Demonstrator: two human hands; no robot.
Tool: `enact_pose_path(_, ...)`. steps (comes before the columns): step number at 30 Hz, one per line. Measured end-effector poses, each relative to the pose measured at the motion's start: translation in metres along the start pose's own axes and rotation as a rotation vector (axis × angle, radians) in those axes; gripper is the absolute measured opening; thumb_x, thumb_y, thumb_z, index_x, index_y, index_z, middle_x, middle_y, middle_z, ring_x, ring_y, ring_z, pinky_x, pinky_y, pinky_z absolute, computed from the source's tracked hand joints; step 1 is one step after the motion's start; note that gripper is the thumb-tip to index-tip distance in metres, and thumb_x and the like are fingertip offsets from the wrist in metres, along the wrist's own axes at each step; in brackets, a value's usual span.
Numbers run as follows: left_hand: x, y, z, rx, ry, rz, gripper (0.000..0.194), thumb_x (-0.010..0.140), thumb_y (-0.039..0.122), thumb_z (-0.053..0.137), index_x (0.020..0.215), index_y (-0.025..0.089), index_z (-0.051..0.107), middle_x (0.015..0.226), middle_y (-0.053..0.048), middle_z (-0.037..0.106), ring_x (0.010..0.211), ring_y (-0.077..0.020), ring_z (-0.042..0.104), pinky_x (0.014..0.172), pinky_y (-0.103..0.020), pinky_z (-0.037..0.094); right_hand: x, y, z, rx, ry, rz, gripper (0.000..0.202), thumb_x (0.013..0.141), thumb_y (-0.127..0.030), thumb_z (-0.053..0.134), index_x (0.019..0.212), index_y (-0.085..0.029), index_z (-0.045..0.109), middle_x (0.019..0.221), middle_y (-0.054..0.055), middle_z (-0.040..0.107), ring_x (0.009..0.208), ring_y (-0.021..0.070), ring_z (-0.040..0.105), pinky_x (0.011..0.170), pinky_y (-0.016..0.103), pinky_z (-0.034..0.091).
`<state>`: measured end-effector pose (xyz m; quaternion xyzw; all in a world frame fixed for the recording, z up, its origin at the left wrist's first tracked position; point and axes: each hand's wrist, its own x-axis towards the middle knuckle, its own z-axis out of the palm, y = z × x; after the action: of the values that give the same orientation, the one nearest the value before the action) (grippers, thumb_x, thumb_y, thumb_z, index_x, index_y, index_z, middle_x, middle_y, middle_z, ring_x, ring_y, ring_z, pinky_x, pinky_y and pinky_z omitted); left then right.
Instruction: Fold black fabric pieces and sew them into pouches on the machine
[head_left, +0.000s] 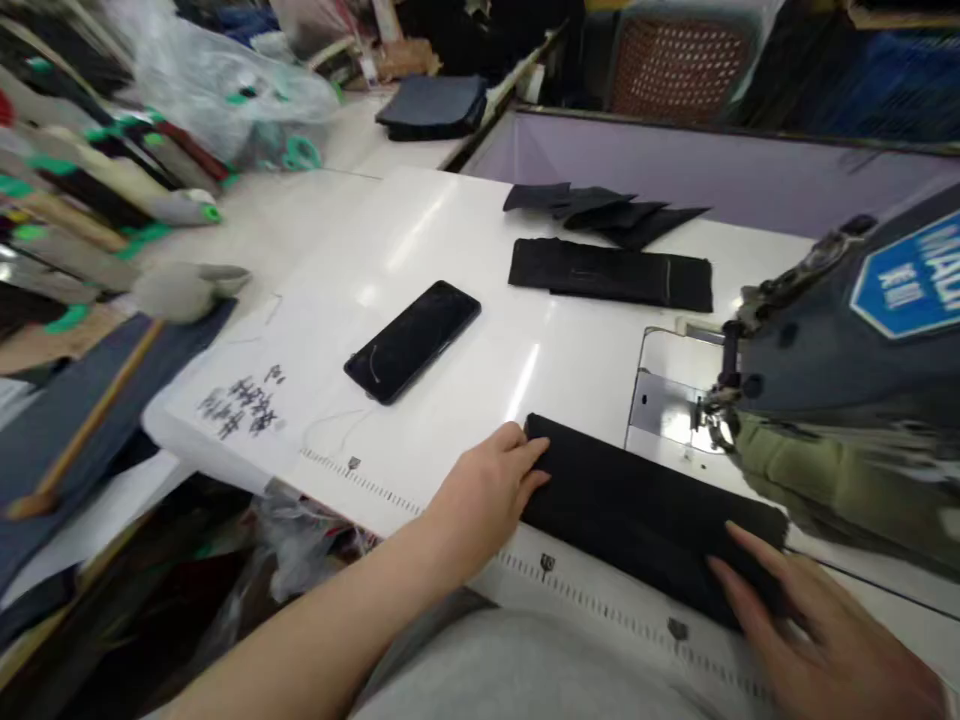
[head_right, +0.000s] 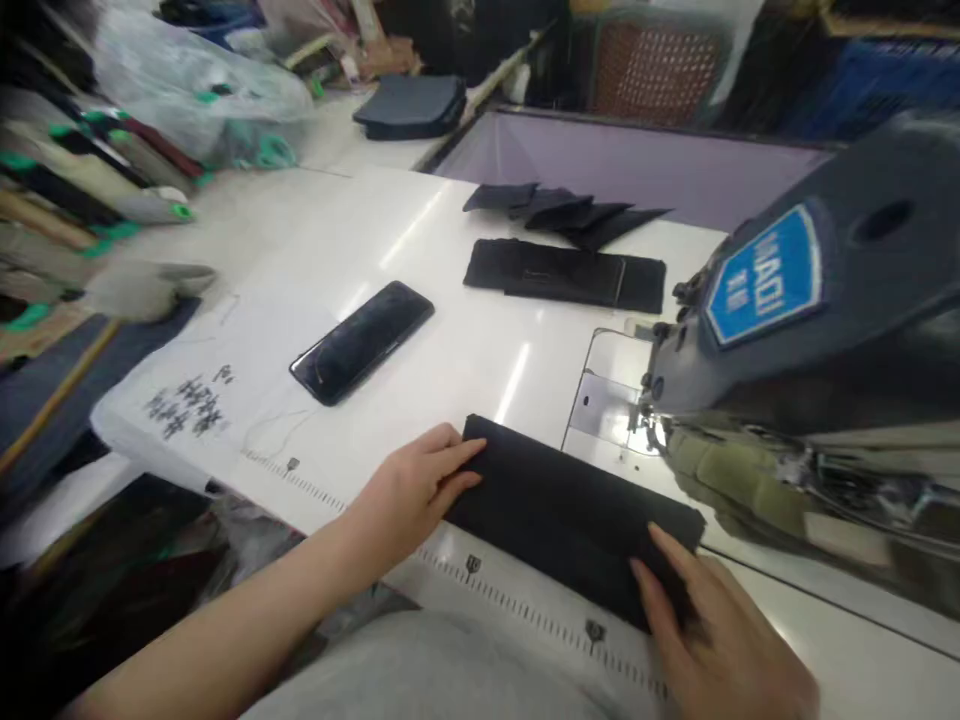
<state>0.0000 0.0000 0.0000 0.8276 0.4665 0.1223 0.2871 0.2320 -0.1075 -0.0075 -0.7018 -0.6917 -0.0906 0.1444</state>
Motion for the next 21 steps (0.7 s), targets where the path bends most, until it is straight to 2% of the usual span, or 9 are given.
enact_pose_path(4, 0.002, -0.005, 0.001, -0.007, 0.024, 0.005, 0.027, 0.083, 0.016, 0.048, 0.109, 0.014, 0.055, 0.083, -0.002, 0.054, 0.069, -0.0115, 0.056, 0.065, -0.024, 0.049, 0.000, -0.001, -0.002, 0.093, 0.017, 0.013, 0.032, 0.086, -0.038, 0.041, 0.095, -0.014, 0.060, 0.079, 0.005, 0.064, 0.068, 0.0144, 0.061, 0.060, 0.024, 0.046)
enact_pose_path(9, 0.004, -0.010, 0.003, 0.011, 0.058, 0.067, 0.027, 0.085, 0.022, 0.041, 0.106, 0.014, 0.056, 0.079, -0.002, 0.053, 0.066, -0.0115, 0.056, 0.062, -0.023, 0.048, -0.002, -0.002, 0.000, 0.213, -0.021, 0.094, 0.024, 0.083, -0.030, 0.048, 0.097, -0.014, 0.060, 0.074, 0.003, 0.061, 0.064, 0.0115, 0.058, 0.059, 0.022, 0.046)
enact_pose_path(21, 0.004, -0.013, 0.003, 0.064, 0.066, 0.099, 0.033, 0.087, 0.033, 0.037, 0.105, 0.014, 0.057, 0.078, -0.001, 0.053, 0.062, -0.0110, 0.054, 0.059, -0.022, 0.048, 0.002, -0.001, -0.002, 0.400, -0.072, 0.251, 0.021, 0.083, -0.022, 0.045, 0.093, -0.015, 0.062, 0.079, 0.004, 0.064, 0.071, 0.0131, 0.060, 0.064, 0.023, 0.048)
